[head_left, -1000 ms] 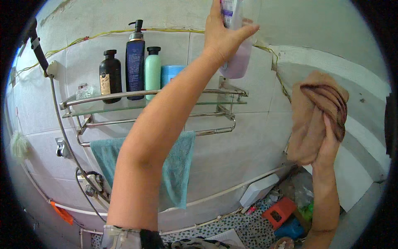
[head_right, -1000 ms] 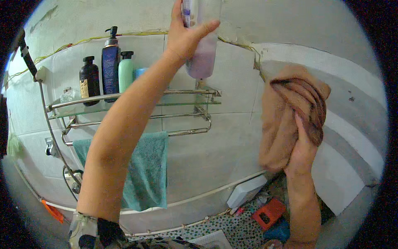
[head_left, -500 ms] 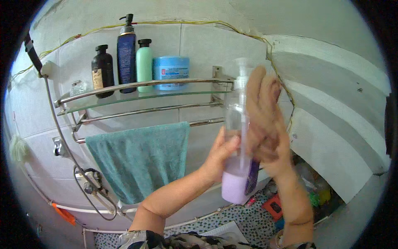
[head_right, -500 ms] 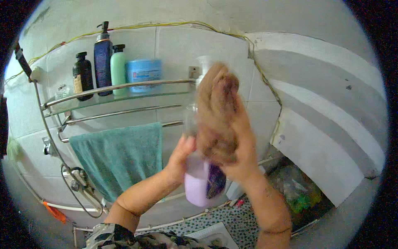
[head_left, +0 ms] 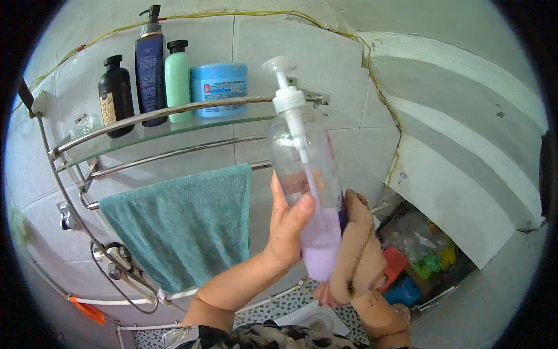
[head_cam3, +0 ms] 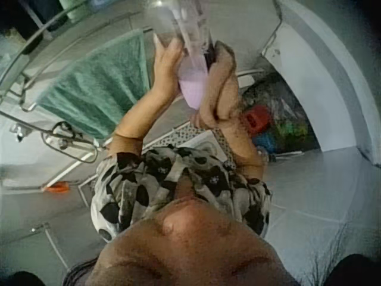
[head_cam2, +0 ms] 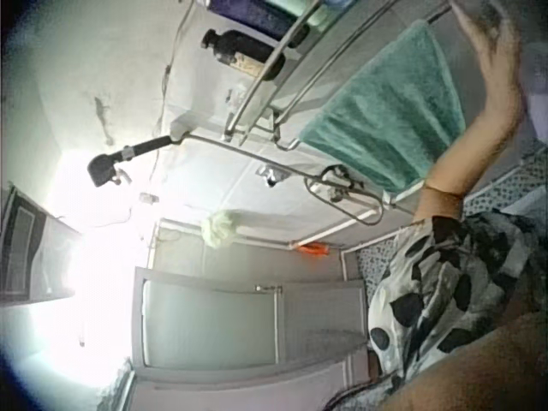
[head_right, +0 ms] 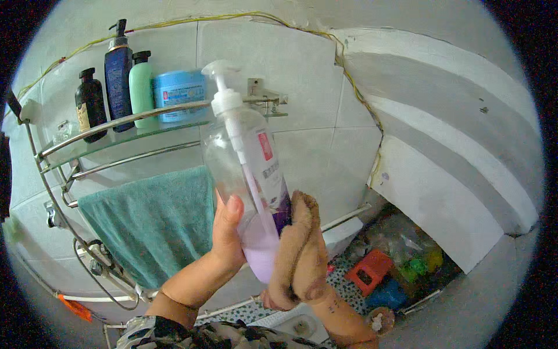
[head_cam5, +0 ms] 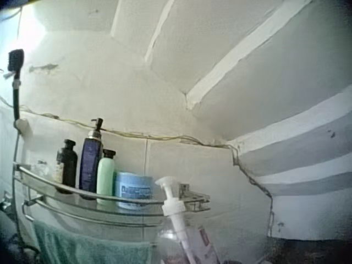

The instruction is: The person walks into the bathroom with a cloth, wipes down the tiled wall, and then wipes various toiletry bottles and a rack with the cloth.

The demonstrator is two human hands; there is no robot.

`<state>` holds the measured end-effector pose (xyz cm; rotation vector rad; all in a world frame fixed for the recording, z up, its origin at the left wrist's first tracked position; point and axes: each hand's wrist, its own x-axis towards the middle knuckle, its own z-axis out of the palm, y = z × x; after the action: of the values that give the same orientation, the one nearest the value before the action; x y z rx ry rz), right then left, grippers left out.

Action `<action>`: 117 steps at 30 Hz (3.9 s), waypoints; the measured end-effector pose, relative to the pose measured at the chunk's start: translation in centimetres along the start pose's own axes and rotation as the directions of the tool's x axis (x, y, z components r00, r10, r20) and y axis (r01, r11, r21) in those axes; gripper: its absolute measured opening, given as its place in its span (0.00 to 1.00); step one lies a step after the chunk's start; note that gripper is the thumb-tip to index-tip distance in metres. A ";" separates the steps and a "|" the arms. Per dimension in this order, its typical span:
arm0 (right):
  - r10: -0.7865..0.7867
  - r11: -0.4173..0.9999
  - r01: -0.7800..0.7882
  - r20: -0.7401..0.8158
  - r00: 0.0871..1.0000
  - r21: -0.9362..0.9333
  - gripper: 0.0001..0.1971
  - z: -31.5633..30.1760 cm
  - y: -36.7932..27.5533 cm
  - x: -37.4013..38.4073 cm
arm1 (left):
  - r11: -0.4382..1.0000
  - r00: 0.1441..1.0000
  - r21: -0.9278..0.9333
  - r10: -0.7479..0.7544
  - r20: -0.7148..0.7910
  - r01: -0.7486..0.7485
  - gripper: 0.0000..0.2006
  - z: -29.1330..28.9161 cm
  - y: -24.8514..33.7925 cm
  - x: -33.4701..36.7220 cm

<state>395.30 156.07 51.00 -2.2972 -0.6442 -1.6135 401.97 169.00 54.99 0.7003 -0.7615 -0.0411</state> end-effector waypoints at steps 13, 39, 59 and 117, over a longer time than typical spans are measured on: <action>0.731 0.199 -0.567 0.264 0.629 0.799 0.35 1.3 -0.6 -8.1 | 0.940 0.851 0.006 -0.312 0.423 0.342 0.37 -0.4 -0.5 1.9; 0.224 0.964 -0.257 0.322 0.920 0.063 0.30 -2.0 -1.9 -3.3 | 0.993 0.995 0.099 -0.066 0.075 0.058 0.37 -4.4 -5.6 -5.0; 0.105 0.926 0.006 0.274 0.956 -0.377 0.21 -1.5 -2.9 -8.1 | 0.941 0.914 0.180 -0.324 0.246 0.285 0.43 -3.4 -5.1 -6.2; 0.495 0.617 -0.610 0.357 0.792 0.498 0.32 3.9 -3.7 -14.7 | 0.267 0.964 0.962 0.232 -0.129 0.064 0.45 3.8 9.0 23.8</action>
<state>392.46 158.04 35.78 -1.8918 -0.3324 -0.7564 415.10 167.21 77.00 1.8411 -0.5002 0.6964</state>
